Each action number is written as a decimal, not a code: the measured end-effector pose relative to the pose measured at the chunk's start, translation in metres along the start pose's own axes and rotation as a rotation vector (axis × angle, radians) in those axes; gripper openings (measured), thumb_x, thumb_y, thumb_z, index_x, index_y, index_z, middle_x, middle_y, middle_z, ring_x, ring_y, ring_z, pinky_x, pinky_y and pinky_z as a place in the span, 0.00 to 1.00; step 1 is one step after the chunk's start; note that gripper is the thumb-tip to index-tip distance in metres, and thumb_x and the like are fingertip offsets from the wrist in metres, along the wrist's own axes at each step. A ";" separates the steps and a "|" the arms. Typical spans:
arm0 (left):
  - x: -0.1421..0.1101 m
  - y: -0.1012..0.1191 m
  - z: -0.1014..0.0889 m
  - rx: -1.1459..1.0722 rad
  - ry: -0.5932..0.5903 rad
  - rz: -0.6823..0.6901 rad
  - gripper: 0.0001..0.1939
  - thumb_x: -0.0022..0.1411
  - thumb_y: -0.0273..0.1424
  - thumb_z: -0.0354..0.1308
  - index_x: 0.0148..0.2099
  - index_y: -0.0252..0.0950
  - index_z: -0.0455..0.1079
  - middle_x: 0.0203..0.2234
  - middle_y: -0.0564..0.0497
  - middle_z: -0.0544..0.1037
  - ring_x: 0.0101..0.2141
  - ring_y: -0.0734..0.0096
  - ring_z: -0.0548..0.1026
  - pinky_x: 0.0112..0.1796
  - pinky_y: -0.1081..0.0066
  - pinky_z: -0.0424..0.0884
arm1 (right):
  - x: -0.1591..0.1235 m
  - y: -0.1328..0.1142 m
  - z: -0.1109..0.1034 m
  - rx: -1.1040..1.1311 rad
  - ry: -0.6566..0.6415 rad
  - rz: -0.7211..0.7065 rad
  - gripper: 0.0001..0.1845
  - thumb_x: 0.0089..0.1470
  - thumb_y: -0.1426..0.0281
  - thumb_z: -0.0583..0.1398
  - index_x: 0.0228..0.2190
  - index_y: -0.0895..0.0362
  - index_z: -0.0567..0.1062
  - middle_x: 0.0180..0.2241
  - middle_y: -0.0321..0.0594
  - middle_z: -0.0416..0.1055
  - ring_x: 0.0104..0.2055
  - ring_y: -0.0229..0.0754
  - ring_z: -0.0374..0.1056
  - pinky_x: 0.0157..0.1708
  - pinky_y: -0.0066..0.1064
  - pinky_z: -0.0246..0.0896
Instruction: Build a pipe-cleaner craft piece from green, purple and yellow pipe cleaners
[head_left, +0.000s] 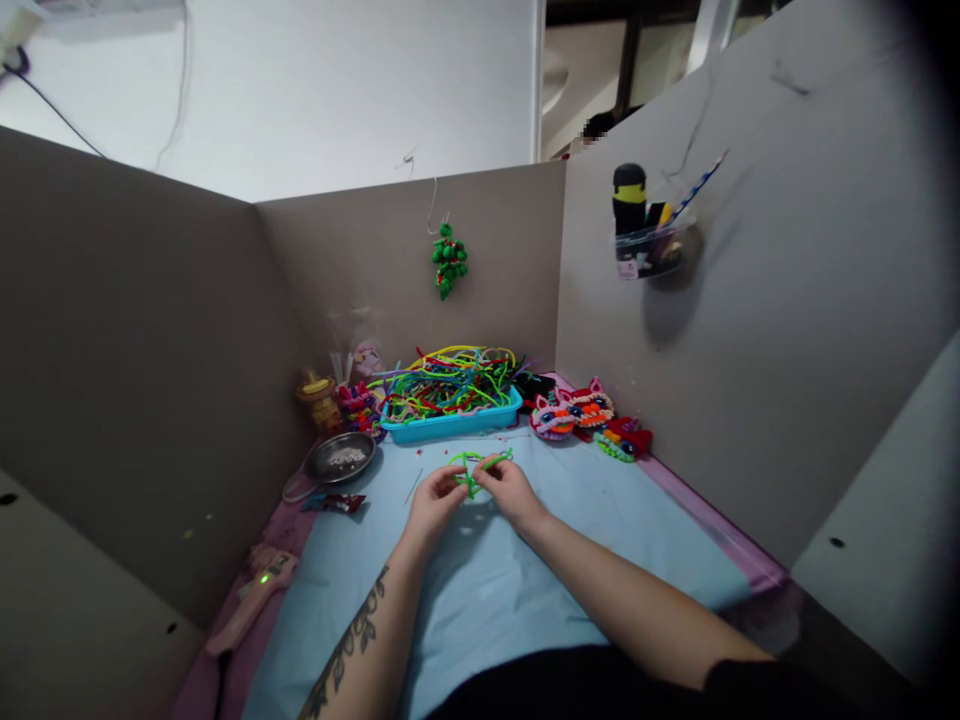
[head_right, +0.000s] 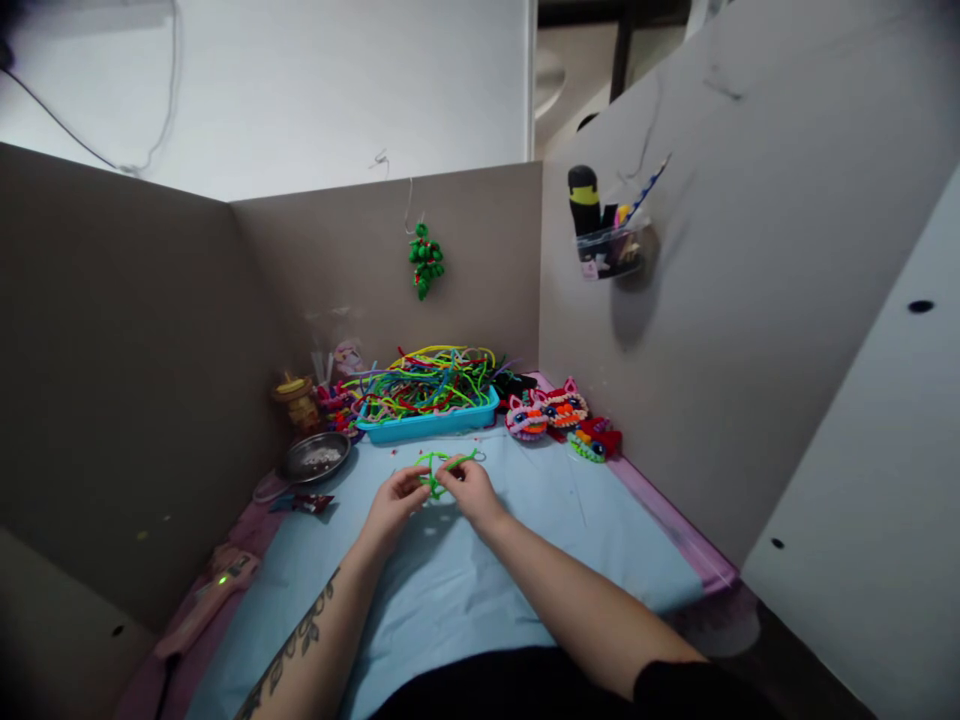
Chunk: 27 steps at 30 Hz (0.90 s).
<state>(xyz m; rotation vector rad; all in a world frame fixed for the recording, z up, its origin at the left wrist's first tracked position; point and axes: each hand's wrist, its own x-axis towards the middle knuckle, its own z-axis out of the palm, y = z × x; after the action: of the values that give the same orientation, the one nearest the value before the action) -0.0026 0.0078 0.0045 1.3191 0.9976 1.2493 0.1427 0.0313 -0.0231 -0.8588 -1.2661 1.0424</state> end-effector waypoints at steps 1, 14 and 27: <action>0.000 -0.001 0.000 0.020 0.004 0.023 0.21 0.41 0.33 0.66 0.40 0.32 0.72 0.21 0.54 0.71 0.22 0.76 0.67 0.26 0.75 0.62 | 0.000 0.000 0.000 -0.003 0.002 -0.004 0.11 0.43 0.62 0.62 0.25 0.58 0.72 0.23 0.34 0.67 0.27 0.37 0.62 0.29 0.28 0.56; -0.002 0.001 0.002 0.276 0.138 0.139 0.17 0.43 0.30 0.63 0.39 0.35 0.76 0.25 0.50 0.75 0.24 0.73 0.66 0.28 0.74 0.62 | -0.004 -0.010 0.005 0.065 0.006 0.054 0.14 0.42 0.60 0.63 0.25 0.58 0.70 0.21 0.33 0.66 0.27 0.37 0.62 0.29 0.29 0.56; 0.001 -0.002 -0.006 0.285 0.145 0.051 0.21 0.45 0.34 0.63 0.43 0.32 0.75 0.20 0.52 0.73 0.21 0.75 0.64 0.25 0.75 0.60 | 0.000 -0.011 -0.011 -0.278 0.187 -0.214 0.20 0.48 0.70 0.57 0.45 0.54 0.65 0.31 0.35 0.63 0.30 0.37 0.61 0.32 0.29 0.59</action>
<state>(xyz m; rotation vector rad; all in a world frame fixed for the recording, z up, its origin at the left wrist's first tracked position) -0.0083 0.0098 0.0018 1.4947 1.2884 1.2904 0.1554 0.0285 -0.0137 -0.9822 -1.3275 0.6110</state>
